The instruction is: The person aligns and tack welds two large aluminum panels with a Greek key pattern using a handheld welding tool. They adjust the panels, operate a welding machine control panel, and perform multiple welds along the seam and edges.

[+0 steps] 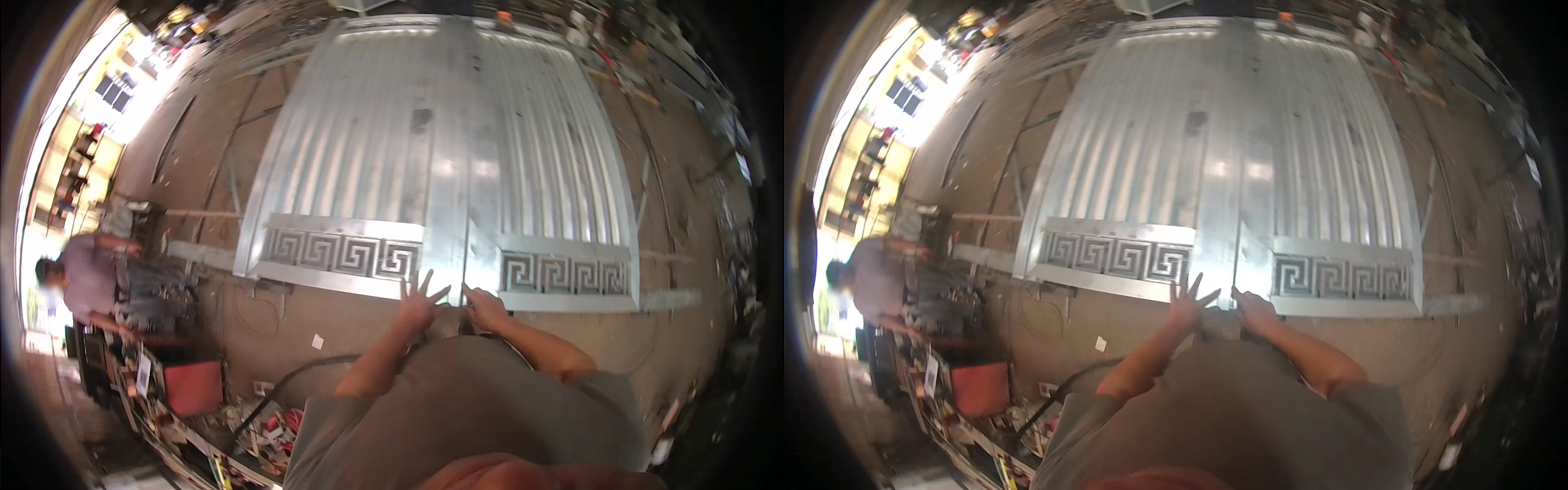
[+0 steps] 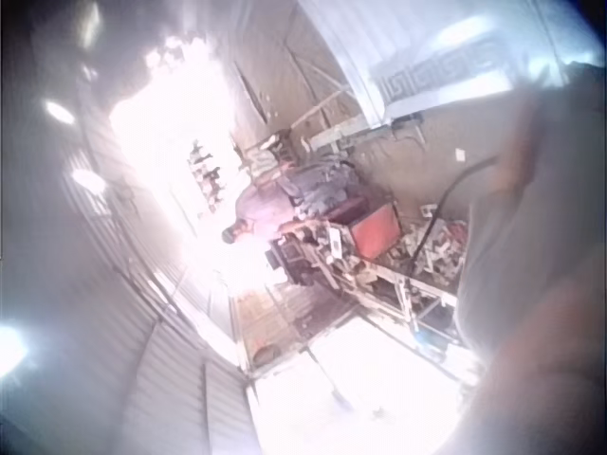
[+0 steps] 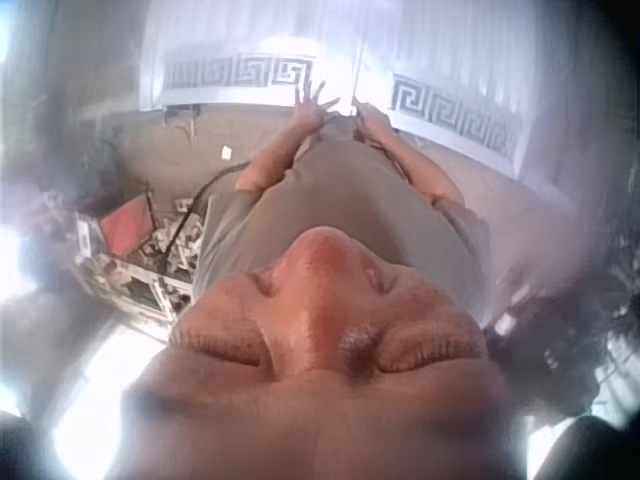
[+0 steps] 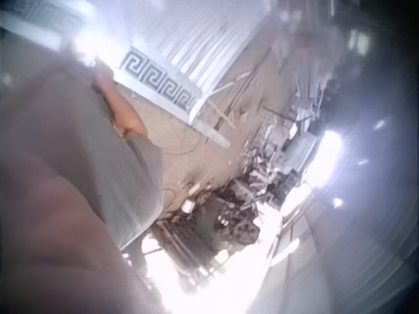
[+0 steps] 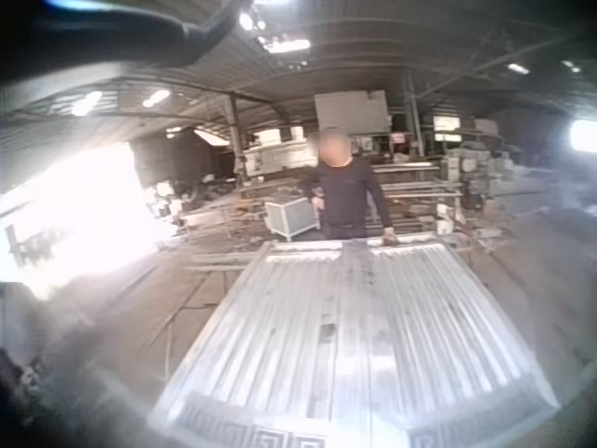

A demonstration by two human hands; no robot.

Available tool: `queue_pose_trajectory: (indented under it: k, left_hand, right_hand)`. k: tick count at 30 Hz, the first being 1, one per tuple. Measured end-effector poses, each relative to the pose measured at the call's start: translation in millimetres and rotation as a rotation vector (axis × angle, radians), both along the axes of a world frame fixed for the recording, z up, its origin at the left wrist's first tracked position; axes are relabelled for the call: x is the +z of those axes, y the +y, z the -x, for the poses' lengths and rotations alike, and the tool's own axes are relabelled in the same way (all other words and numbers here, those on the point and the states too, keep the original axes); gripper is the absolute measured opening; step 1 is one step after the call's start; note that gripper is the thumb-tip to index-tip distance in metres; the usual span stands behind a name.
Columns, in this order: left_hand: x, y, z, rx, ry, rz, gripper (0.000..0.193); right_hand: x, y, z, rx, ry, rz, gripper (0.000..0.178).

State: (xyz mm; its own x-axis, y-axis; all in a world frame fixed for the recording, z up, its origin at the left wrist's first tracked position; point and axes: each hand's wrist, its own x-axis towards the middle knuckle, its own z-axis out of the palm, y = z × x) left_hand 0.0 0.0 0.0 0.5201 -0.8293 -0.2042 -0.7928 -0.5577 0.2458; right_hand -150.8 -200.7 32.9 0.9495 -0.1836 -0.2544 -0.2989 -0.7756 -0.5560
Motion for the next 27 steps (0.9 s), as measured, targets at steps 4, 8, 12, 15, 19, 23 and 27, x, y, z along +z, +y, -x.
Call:
queue_pose_trajectory:
  k: [4,8,12,15,19,23,27]
  left_hand:
    - [8.8,6.5,-4.5,0.03,0.003,0.031,0.063]
    - [15.0,7.2,1.9,0.023,0.047,0.077,0.063]
    - [16.7,10.0,4.0,0.055,0.079,0.123,0.062]
    - [17.0,9.1,0.6,0.033,0.101,0.076,0.063]
    - [16.1,11.1,3.2,0.049,0.074,0.146,0.06]
    - [16.4,11.3,4.4,0.054,0.085,0.161,0.061]
    - [17.2,11.6,4.8,0.059,0.114,0.168,0.061]
  right_hand:
    - [-3.0,3.1,-10.5,0.004,0.049,0.037,0.073]
    - [0.7,2.7,-5.5,0.024,-0.018,0.029,0.075]
    - [-2.0,0.7,-2.9,0.02,-0.02,0.002,0.077]
    - [-7.8,-0.1,-4.3,0.025,0.016,0.035,0.083]
    - [-11.7,-1.1,-3.1,0.025,-0.009,0.021,0.084]
    - [-10.0,-1.0,-4.1,0.034,-0.012,0.031,0.084]
    - [-11.9,-3.5,-3.4,0.047,-0.014,0.026,0.083]
